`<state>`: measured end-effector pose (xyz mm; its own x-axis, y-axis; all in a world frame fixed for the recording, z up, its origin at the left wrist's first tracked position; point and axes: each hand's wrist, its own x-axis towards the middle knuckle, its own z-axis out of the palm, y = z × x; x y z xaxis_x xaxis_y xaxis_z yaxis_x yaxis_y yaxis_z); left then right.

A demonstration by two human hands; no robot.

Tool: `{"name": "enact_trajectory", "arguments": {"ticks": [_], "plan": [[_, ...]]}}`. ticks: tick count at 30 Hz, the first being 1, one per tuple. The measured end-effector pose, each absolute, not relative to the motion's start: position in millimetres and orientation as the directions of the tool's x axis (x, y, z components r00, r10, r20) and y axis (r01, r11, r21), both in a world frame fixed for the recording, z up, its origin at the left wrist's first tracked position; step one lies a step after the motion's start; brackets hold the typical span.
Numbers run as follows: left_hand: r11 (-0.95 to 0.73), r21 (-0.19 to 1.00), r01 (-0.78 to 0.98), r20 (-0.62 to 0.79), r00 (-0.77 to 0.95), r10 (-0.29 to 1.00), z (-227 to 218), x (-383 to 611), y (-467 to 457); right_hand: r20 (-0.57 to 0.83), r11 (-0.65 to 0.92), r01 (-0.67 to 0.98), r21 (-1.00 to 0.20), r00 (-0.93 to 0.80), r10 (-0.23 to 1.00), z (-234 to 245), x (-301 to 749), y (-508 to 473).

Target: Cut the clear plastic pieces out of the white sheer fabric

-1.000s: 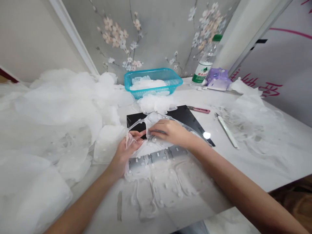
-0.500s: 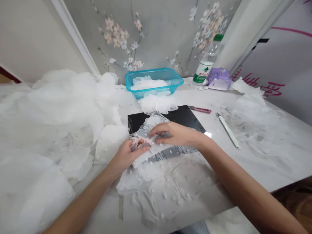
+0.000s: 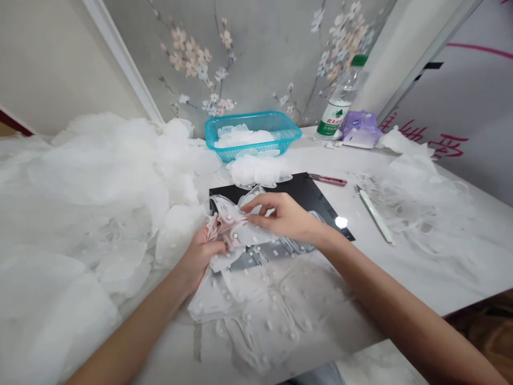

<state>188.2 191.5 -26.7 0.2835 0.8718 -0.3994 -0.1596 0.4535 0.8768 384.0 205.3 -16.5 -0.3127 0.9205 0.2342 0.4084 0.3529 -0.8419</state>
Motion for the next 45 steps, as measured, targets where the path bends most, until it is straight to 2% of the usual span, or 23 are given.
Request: {"name": "enact_trajectory", "arguments": {"ticks": [4, 7, 12, 16, 19, 21, 24, 27, 29, 31, 33, 34, 36, 40, 42, 45], "plan": [[0.436, 0.888, -0.147, -0.383, 0.290, 0.877, -29.9, 185.2, 188.3, 0.281, 0.458, 0.339, -0.822, -0.457, 0.844, -14.8, 381.8, 201.2], [0.422, 0.895, -0.142, -0.368, 0.296, 0.881, -32.5, 182.0, 187.2, 0.312, 0.536, 0.384, -0.752, -0.510, 0.802, -15.5, 383.4, 200.7], [0.409, 0.909, -0.077, -0.356, 0.362, 0.861, -30.1, 182.8, 186.3, 0.290, 0.559, 0.456, -0.693, -0.533, 0.795, -17.4, 391.0, 205.1], [0.366, 0.929, 0.045, -0.360, 0.324, 0.875, -28.8, 186.6, 187.4, 0.322, 0.607, 0.610, -0.509, -0.518, 0.792, -17.5, 385.4, 202.3], [0.374, 0.925, 0.063, -0.377, 0.274, 0.885, -29.4, 188.1, 188.9, 0.332, 0.570, 0.745, -0.347, -0.471, 0.817, -20.6, 375.0, 197.1], [0.401, 0.915, 0.045, -0.398, 0.261, 0.879, -29.5, 188.3, 189.9, 0.348, 0.522, 0.795, -0.308, -0.416, 0.840, -23.4, 369.1, 194.3], [0.413, 0.910, 0.032, -0.403, 0.295, 0.866, -28.5, 187.5, 190.5, 0.371, 0.422, 0.834, -0.355, -0.288, 0.883, -25.4, 365.3, 193.0], [0.357, 0.934, -0.013, -0.323, 0.393, 0.861, -25.6, 186.5, 189.2, 0.370, 0.324, 0.778, -0.539, -0.127, 0.920, -25.0, 368.6, 196.3], [0.324, 0.943, -0.074, -0.267, 0.414, 0.871, -23.4, 186.2, 188.2, 0.355, 0.277, 0.635, -0.721, -0.004, 0.935, -25.3, 373.0, 201.2], [0.297, 0.949, -0.109, -0.236, 0.381, 0.894, -22.1, 186.0, 187.9, 0.300, 0.234, 0.416, -0.879, 0.102, 0.948, -26.3, 376.8, 206.8], [0.276, 0.956, -0.101, -0.227, 0.344, 0.911, -22.6, 186.0, 188.8, 0.206, 0.172, 0.205, -0.964, 0.155, 0.966, -26.9, 378.2, 210.7], [0.273, 0.958, -0.085, -0.232, 0.325, 0.917, -23.6, 186.0, 189.6, 0.165, 0.145, 0.138, -0.980, 0.142, 0.976, -26.8, 377.7, 211.4], [0.275, 0.961, -0.018, -0.258, 0.285, 0.923, -26.3, 186.1, 191.6, 0.141, 0.136, 0.107, -0.985, 0.040, 0.989, -25.3, 374.8, 209.5], [0.228, 0.964, 0.137, -0.255, 0.226, 0.940, -31.4, 186.4, 194.1, 0.173, 0.227, 0.203, -0.953, -0.254, 0.952, -19.6, 367.3, 197.8], [0.205, 0.964, 0.170, -0.237, 0.197, 0.951, -32.7, 187.0, 193.1, 0.168, 0.259, 0.241, -0.935, -0.341, 0.925, -17.6, 365.1, 191.9], [0.204, 0.958, 0.199, -0.240, 0.173, 0.955, -32.9, 188.5, 189.2, 0.182, 0.347, 0.383, -0.856, -0.404, 0.896, -17.0, 361.7, 186.0]]}}
